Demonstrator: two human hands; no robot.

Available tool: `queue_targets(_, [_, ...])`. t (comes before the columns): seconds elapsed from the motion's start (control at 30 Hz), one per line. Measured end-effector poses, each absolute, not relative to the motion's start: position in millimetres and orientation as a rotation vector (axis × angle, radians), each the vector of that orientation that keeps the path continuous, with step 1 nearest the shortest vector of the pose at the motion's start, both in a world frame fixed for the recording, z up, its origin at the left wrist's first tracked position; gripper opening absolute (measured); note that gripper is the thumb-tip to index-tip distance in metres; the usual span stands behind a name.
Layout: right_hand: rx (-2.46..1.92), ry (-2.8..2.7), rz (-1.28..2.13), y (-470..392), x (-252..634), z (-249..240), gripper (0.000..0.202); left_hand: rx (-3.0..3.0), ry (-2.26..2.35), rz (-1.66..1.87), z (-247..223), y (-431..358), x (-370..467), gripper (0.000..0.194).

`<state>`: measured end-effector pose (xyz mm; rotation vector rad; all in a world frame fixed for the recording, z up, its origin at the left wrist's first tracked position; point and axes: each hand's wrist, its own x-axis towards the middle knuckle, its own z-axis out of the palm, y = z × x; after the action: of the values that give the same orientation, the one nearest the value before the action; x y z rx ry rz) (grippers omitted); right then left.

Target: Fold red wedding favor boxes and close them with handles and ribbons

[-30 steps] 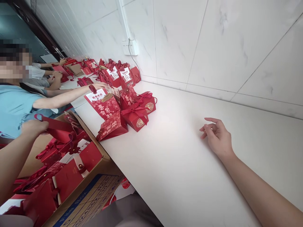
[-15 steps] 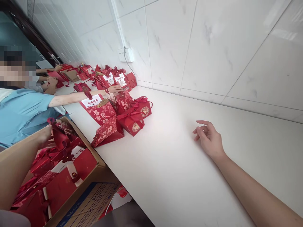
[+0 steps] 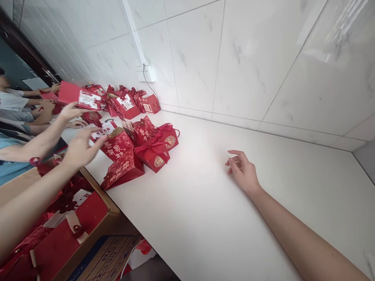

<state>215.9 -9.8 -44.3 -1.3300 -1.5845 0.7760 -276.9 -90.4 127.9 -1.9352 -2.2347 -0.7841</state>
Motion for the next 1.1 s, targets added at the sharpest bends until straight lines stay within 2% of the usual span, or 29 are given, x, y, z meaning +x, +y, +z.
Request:
queue_targets(0.1, [-1.315, -1.595, 0.799, -11, 215, -42, 0.035, -1.97, -1.993, -0.345, 118, -74, -223, 0.079])
queue_targets(0.3, [-1.288, -1.607, 0.841, -10, 213, -41, 0.035, -1.936, -2.023, -0.125, 95, -62, -207, 0.089])
queue_targets(0.47, [-1.257, -1.641, 0.882, -7, 210, -42, 0.033, -2.132, -1.985, -0.111, 76, -62, -209, 0.087])
queue_targets(0.6, [-1.224, -1.692, 0.89, -8, 209, -42, 0.033, -2.219, -2.3, -0.155, 77, -64, -187, 0.098])
queue_targets(0.7, [-1.216, -1.711, 0.885, -7, 209, -41, 0.033, -2.504, -2.426, -0.256, 85, -64, -162, 0.101])
queue_targets(0.8, [-1.191, -1.707, 0.884, -7, 208, -40, 0.034, -2.966, -2.268, -0.294, 92, -56, -130, 0.097])
queue_targets(0.9, [-1.153, -1.681, 0.881, -7, 205, -38, 0.035, -3.287, -2.036, -0.166, 96, -30, -94, 0.096])
queue_targets(1.1, [-1.048, -1.512, 0.921, -5, 203, -31, 0.036, -3.507, -1.997, -0.078, 103, 40, -35, 0.115])
